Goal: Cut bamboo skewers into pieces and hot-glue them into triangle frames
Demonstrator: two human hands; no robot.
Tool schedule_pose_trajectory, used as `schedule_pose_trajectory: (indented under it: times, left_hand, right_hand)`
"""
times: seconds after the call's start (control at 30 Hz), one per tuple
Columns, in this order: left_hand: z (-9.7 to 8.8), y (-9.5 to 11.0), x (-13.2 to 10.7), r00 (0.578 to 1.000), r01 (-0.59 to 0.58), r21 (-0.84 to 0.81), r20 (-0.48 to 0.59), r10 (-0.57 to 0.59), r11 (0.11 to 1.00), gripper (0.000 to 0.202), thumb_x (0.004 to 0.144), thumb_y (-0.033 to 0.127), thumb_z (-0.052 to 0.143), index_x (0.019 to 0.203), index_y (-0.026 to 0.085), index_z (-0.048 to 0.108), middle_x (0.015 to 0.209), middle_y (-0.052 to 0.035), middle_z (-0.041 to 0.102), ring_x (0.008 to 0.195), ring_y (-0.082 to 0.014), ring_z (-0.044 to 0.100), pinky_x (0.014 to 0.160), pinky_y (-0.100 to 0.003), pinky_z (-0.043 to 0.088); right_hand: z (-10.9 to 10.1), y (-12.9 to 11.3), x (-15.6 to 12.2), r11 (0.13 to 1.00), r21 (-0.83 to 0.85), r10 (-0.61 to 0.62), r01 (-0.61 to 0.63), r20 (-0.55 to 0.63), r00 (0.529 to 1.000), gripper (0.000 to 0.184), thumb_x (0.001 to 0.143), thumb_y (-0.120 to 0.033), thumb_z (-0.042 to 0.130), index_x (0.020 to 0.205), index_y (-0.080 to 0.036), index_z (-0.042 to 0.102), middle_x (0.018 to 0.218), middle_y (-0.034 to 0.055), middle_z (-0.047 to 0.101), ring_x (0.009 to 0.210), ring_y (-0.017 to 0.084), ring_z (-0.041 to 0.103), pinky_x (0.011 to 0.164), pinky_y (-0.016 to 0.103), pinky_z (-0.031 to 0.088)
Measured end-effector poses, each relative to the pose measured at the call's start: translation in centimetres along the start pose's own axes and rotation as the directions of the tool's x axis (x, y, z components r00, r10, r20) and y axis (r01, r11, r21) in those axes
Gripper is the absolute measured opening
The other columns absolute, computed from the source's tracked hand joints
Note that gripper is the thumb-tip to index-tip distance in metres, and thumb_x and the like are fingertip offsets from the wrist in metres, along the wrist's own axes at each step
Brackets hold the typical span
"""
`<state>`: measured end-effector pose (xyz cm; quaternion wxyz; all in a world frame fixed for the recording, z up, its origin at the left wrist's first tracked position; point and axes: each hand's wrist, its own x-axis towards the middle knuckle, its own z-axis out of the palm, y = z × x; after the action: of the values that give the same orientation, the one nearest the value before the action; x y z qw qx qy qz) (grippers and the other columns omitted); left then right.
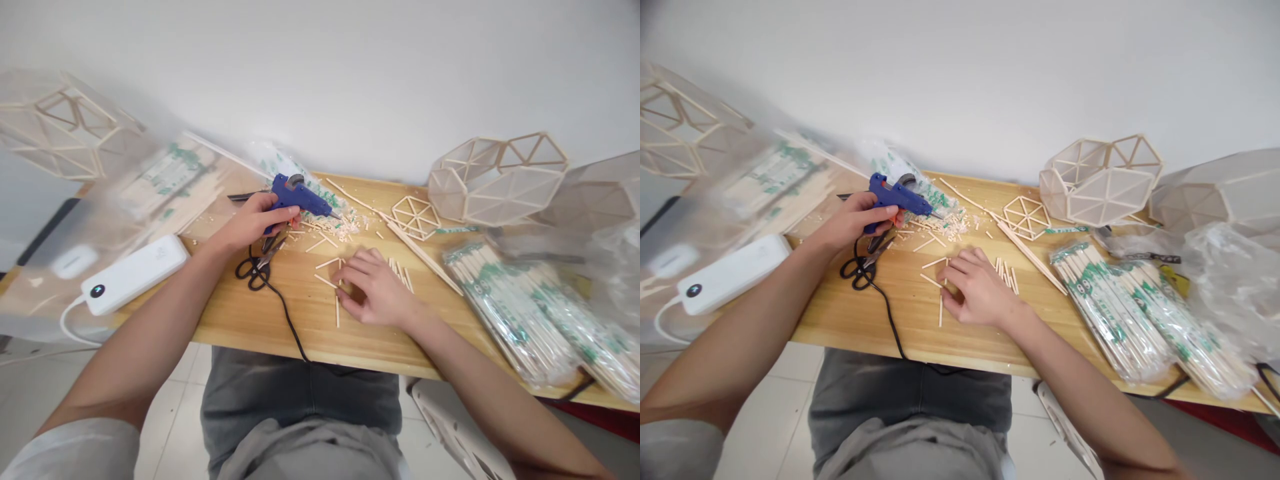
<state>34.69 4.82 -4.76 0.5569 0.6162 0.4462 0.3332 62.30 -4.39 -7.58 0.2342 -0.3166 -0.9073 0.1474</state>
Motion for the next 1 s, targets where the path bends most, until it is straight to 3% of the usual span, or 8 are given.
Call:
schedule_pose_trajectory:
  times: [0.3,0.43,0.83,1.0]
  left_hand:
    - [-0.11,-0.13,0.03,1.000,-0.004,0.008,0.005,0.004,1.000,0.038,0.081,0.050,0.076,0.081,0.012,0.071,0.072,-0.0045,0.066,0.051,-0.0074,0.045,0.046,-0.022,0.030]
    - [-0.24,-0.42,0.09,1.000,0.003,0.029,0.014,-0.003,1.000,0.039,0.083,0.051,0.075,0.081,0.013,0.072,0.060,-0.0008,0.058,0.049,-0.0080,0.043,0.046,-0.022,0.028]
    - [-0.21,-0.35,0.05,1.000,0.008,0.034,0.013,-0.009,0.999,0.039,0.085,0.051,0.074,0.079,0.013,0.072,0.055,0.0004,0.052,0.048,-0.0085,0.042,0.046,-0.022,0.028]
    - [-0.20,-0.34,0.09,1.000,-0.001,0.028,0.013,0.001,1.000,0.038,0.084,0.050,0.074,0.079,0.013,0.071,0.060,-0.0011,0.057,0.050,-0.0077,0.044,0.046,-0.022,0.028]
  right_hand:
    - [0.54,0.09,-0.07,1.000,-0.007,-0.004,0.004,-0.023,1.000,0.005,0.091,-0.016,0.061,0.091,-0.021,0.061,0.079,0.0031,0.065,0.078,0.021,0.057,0.078,0.037,0.037]
    - [0.59,-0.02,-0.08,1.000,-0.022,-0.004,0.003,-0.021,1.000,0.005,0.092,-0.016,0.059,0.092,-0.020,0.062,0.079,0.0032,0.065,0.078,0.021,0.058,0.078,0.037,0.037]
    - [0.73,-0.24,0.03,0.998,-0.062,0.011,-0.013,-0.035,0.999,0.006,0.094,-0.018,0.059,0.091,-0.019,0.064,0.079,0.0036,0.064,0.076,0.021,0.055,0.077,0.037,0.037]
    - [0.90,-0.45,0.12,0.997,-0.078,0.020,-0.025,-0.064,0.998,0.007,0.094,-0.019,0.060,0.088,-0.020,0.062,0.076,0.0027,0.063,0.075,0.020,0.052,0.075,0.036,0.036]
